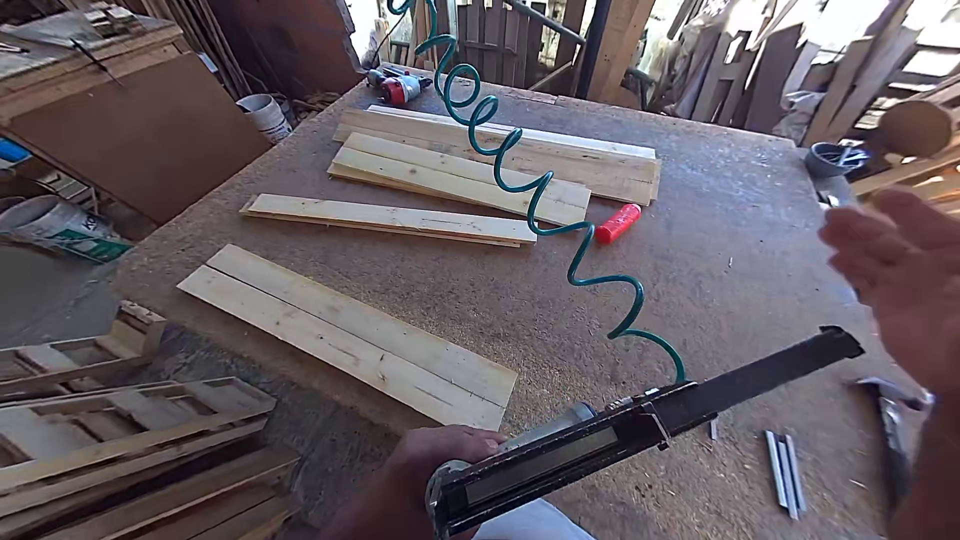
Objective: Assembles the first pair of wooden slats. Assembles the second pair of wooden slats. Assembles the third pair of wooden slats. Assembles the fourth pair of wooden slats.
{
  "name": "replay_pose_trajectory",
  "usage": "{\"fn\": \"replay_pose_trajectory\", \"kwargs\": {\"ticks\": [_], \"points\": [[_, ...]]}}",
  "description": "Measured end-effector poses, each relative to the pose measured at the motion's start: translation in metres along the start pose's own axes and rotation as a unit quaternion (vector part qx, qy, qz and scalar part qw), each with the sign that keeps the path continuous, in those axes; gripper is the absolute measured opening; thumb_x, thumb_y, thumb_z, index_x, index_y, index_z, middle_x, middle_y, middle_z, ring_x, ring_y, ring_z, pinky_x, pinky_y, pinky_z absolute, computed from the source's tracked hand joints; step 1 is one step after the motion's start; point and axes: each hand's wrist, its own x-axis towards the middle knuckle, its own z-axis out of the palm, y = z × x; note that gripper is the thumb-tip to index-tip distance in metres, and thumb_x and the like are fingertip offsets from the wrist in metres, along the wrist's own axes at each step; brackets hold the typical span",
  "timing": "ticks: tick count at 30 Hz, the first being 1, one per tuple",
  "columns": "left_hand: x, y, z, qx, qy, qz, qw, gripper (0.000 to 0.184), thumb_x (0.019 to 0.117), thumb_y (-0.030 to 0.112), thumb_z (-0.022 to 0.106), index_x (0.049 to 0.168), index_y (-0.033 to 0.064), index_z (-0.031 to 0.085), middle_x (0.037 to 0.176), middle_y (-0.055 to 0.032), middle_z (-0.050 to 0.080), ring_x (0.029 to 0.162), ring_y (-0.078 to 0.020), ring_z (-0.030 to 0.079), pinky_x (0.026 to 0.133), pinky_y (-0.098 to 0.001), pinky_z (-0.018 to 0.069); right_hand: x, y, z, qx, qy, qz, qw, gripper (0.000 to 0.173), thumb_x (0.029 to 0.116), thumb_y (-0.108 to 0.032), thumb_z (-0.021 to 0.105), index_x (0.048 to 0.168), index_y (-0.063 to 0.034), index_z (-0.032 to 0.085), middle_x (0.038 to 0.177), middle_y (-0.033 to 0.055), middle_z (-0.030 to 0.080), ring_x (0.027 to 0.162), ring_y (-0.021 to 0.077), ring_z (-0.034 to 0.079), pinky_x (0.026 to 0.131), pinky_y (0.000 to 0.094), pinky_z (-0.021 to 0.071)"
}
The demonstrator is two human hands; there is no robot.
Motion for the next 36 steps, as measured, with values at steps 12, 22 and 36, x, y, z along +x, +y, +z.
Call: {"fn": "replay_pose_trajectory", "kwargs": {"ticks": [12, 22, 36], "points": [[-0.013, -0.067, 0.029, -0.349, 0.027, -0.351, 0.868, 0.045, 0.0863, 0.031, 0.077, 0.117, 0.0015, 0.062, 0.102, -0.0144, 0.076, 0.089, -0.0244, 0.076, 0.078, -0.0414, 0.0642, -0.146, 0.008, 0.211, -0.310, -0.272, -0.207, 0.887, 0.056, 0.0960, -0.056, 0.066, 0.138, -0.0183, 0.062, 0.130, 0.0103, 0.069, 0.127, 0.0276, 0.063, 0.110, 0.0505, 0.0477], [-0.008, -0.147, 0.018, -0.434, -0.127, -0.633, 0.628, 0.070, 0.1058, 0.066, 0.022, 0.112, 0.0094, 0.063, 0.090, -0.0084, 0.074, 0.071, -0.0158, 0.072, 0.057, -0.0277, 0.0574, -0.155, 0.079, 0.287, -0.306, -0.533, 0.418, 0.669, 0.059, 0.0952, -0.042, 0.066, 0.145, -0.0150, 0.050, 0.107, 0.0220, 0.071, 0.100, 0.0445, 0.069, 0.083, 0.0665, 0.0542], [-0.066, -0.282, -0.284, 0.553, -0.009, -0.285, 0.783, 0.094, 0.0919, 0.081, 0.034, 0.153, 0.0112, 0.048, 0.165, -0.0181, 0.034, 0.156, -0.0424, 0.020, 0.125, -0.0648, 0.0144, -0.121, 0.101, 0.308, -0.306, -0.477, 0.465, 0.680, 0.062, 0.0905, -0.054, 0.067, 0.145, -0.0268, 0.054, 0.108, 0.0141, 0.073, 0.100, 0.0377, 0.071, 0.083, 0.0644, 0.0549]]}}
